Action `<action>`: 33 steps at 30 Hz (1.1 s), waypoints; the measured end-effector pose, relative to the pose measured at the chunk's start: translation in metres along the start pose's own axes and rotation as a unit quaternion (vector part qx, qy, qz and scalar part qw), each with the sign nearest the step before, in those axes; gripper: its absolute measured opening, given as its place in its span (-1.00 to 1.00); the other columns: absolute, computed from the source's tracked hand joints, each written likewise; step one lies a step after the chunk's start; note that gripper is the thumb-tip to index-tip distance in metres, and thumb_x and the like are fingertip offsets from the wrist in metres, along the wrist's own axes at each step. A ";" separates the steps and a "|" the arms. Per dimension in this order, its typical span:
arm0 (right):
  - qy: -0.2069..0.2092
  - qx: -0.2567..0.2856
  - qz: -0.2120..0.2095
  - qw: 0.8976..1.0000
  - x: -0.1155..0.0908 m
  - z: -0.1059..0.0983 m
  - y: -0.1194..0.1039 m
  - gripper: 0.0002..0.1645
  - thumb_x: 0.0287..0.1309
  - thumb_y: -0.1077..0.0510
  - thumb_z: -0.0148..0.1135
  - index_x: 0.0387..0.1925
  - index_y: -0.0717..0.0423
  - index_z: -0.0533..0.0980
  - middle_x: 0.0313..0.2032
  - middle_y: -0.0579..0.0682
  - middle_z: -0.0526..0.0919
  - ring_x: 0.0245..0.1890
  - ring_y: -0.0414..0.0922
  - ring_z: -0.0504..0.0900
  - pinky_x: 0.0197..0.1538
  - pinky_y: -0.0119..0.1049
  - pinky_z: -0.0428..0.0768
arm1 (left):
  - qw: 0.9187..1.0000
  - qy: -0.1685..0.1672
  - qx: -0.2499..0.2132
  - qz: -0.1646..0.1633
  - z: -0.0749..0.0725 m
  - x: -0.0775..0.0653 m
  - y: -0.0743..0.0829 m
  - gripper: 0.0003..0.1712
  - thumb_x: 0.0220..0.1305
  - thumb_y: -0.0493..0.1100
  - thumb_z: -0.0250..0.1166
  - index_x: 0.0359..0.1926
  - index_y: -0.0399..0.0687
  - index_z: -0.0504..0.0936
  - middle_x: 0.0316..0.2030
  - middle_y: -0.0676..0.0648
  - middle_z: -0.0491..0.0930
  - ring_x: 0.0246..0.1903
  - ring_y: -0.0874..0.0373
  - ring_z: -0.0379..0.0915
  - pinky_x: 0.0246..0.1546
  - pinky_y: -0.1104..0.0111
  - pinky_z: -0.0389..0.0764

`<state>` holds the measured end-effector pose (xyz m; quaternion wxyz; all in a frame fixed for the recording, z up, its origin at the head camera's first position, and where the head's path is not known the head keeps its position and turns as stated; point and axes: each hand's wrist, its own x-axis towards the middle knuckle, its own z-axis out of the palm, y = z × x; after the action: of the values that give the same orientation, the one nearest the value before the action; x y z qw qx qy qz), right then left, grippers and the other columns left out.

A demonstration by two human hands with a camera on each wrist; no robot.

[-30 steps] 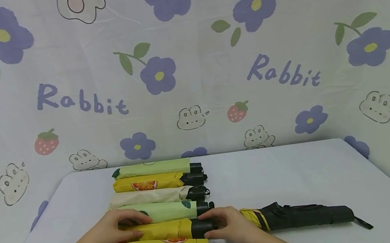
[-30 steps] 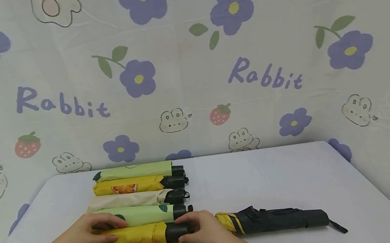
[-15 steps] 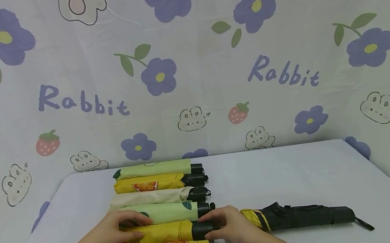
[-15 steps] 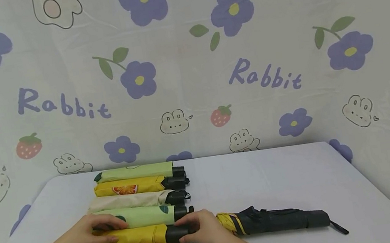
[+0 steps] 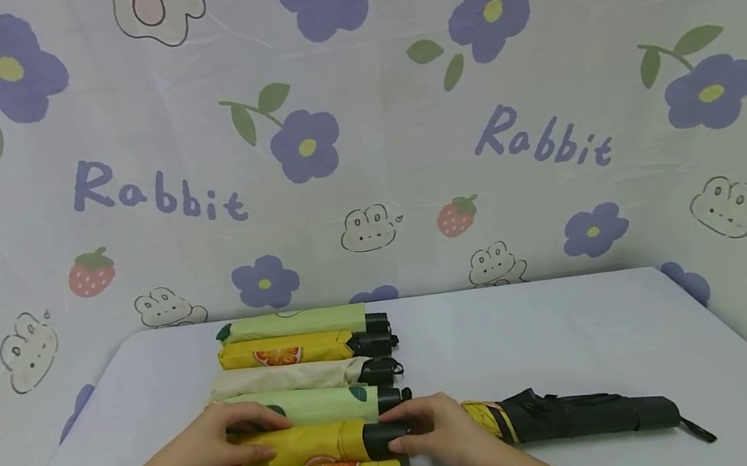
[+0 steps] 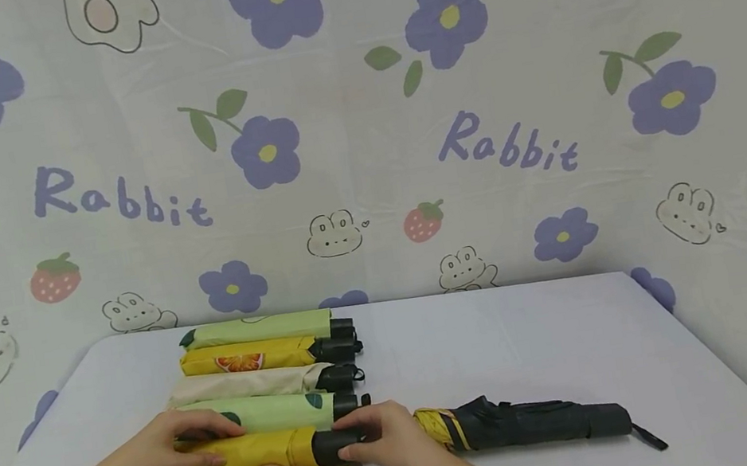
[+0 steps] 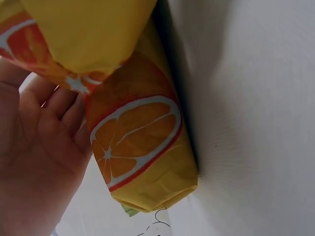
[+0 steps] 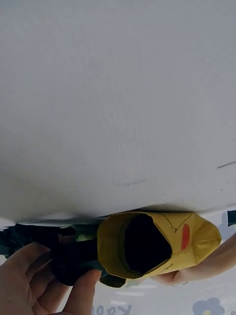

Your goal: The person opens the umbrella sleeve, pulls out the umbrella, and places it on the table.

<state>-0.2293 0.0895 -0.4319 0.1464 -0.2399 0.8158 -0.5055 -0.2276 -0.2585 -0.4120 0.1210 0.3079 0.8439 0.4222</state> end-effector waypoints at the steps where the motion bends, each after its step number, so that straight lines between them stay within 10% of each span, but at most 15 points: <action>1: 0.003 0.002 -0.001 1.000 0.000 0.000 0.000 -0.59 0.10 0.13 0.41 0.01 0.11 0.64 0.02 0.14 0.69 -0.03 -0.05 0.67 0.03 -0.19 0.64 | 1.000 -0.001 0.001 -0.002 0.000 0.000 0.000 -0.59 0.23 -0.05 0.36 0.09 0.00 0.64 0.03 -0.06 0.67 -0.02 0.39 0.55 -0.02 0.46 0.59; 33: 0.071 0.074 0.076 0.992 -0.003 0.003 -0.026 -0.61 0.12 0.06 0.40 0.00 0.08 0.66 0.03 0.10 0.69 -0.14 -0.18 0.67 -0.12 -0.27 0.67 | 0.998 -0.022 0.050 -0.017 0.001 -0.004 0.003 -0.37 0.13 0.10 0.42 0.24 0.26 0.51 0.19 0.00 0.55 0.08 0.40 0.42 0.07 0.49 0.48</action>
<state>-0.2192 0.0789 -0.4101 0.1436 -0.1289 0.8005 -0.5674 -0.2227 -0.2594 -0.4109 0.1311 0.3085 0.8663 0.3703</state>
